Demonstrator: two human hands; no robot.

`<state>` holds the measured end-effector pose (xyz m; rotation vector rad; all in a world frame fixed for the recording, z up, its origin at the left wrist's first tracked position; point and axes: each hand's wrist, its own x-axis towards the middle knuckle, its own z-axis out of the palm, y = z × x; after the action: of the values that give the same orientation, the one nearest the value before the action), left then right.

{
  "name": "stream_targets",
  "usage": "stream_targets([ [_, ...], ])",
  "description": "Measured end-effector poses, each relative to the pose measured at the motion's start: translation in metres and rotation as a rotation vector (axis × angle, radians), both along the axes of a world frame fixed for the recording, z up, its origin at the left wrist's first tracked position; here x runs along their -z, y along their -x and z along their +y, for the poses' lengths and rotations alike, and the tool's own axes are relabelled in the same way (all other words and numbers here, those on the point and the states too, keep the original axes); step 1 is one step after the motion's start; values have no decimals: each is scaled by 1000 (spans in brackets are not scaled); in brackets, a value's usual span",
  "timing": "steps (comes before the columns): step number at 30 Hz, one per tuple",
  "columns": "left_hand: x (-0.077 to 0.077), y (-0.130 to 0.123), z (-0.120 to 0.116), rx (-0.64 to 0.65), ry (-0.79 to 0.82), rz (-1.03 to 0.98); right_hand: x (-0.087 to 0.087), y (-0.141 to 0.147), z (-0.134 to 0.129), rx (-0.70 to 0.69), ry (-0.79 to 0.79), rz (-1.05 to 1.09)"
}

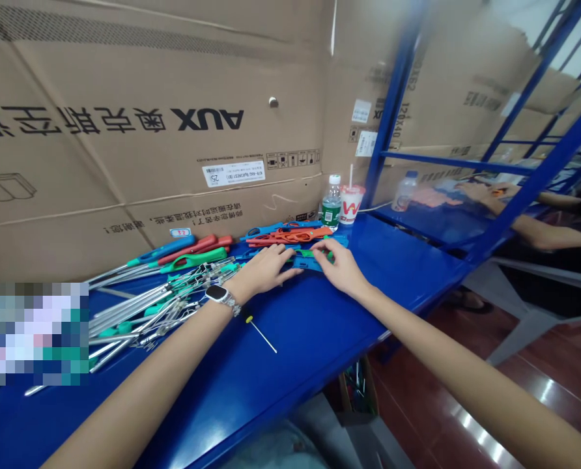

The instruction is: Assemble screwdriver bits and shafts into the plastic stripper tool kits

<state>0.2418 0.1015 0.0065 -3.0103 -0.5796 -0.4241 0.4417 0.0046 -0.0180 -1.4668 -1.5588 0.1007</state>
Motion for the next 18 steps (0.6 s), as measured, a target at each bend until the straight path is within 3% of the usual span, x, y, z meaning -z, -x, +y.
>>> stream_targets([
  [5,4,6,6,-33,81,-13,11,-26,-1,248,166,-174],
  [9,7,12,1,-64,97,2,19,-21,6,136,206,-197],
  [13,4,17,0,-93,48,-45,17,-14,15,7,173,-170],
  [18,-11,14,26,-223,-38,-107,-2,-25,33,99,111,-463],
])
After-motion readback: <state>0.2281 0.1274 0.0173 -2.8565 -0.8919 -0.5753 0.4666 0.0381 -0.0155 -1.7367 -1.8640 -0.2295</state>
